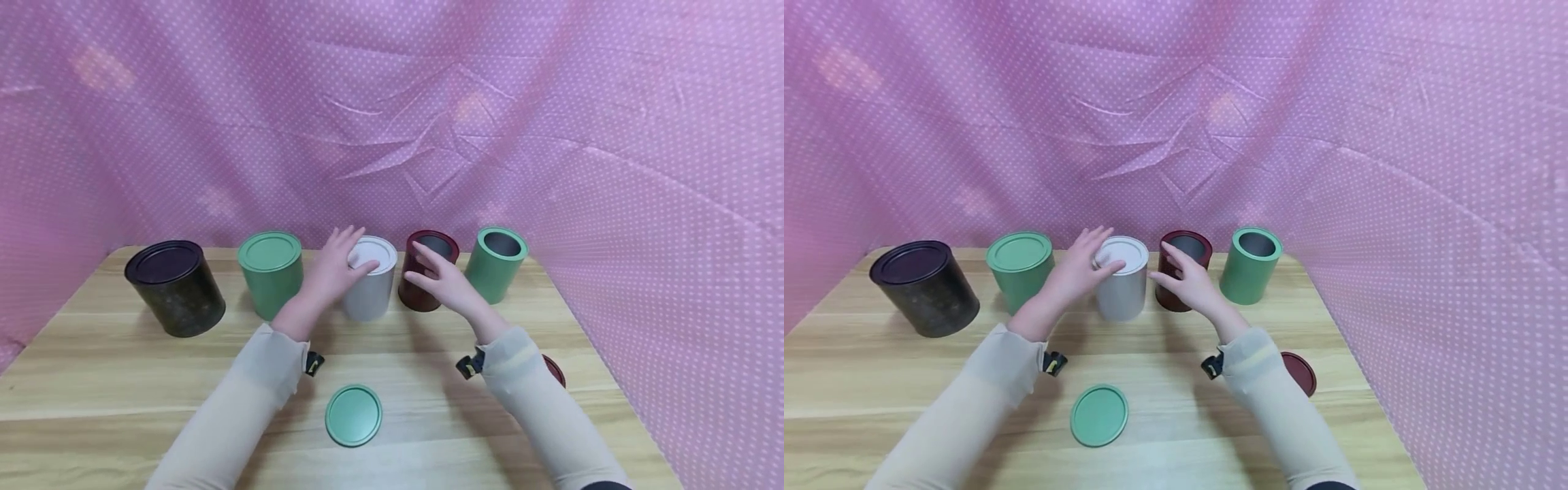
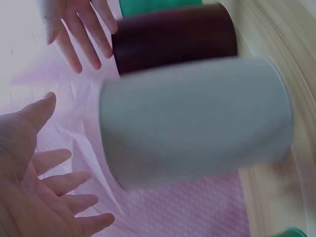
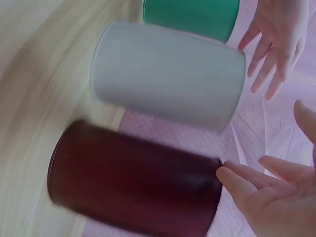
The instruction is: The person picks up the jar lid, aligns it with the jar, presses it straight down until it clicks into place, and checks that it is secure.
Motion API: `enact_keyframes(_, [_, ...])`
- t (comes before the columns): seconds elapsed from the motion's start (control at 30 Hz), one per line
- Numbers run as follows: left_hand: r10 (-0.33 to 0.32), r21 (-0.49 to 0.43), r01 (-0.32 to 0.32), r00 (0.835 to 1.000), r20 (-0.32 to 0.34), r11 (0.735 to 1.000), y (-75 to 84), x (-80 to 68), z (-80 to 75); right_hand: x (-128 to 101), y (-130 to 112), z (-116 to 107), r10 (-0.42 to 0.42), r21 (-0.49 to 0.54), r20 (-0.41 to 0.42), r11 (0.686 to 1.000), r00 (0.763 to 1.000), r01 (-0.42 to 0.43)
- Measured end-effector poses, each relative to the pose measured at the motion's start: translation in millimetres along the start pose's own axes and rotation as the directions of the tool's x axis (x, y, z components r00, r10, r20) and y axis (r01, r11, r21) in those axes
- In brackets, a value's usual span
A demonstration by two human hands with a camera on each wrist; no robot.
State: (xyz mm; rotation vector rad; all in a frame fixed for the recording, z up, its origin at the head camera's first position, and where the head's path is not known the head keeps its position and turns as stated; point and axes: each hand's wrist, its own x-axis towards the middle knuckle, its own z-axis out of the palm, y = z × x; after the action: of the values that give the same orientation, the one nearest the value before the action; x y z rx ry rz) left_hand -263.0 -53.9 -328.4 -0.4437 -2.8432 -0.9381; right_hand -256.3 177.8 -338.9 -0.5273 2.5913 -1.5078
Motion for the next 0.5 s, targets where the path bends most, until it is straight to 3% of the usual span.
enact_keyframes(0.27, [0.137, 0.006, -0.137, 0.99, 0.025, 0.99, 29.3, -2.4, 12.1, -28.7, 12.8, -22.3, -0.015, -0.147, -0.094, 0.989, 0.995, 0.001])
enact_keyframes(0.37, [0.221, -0.008, -0.22, 0.975, 0.035, 0.975, 41.2, -2.4, 23.9, -39.3, 17.7, -33.2, -0.01, -0.224, -0.119, 0.975, 0.993, -0.017])
enact_keyframes(0.5, [0.344, -0.008, -0.344, 0.938, 0.041, 0.939, 54.1, -3.6, 44.9, -55.3, 24.6, -47.9, 0.019, -0.289, -0.111, 0.956, 0.994, -0.051])
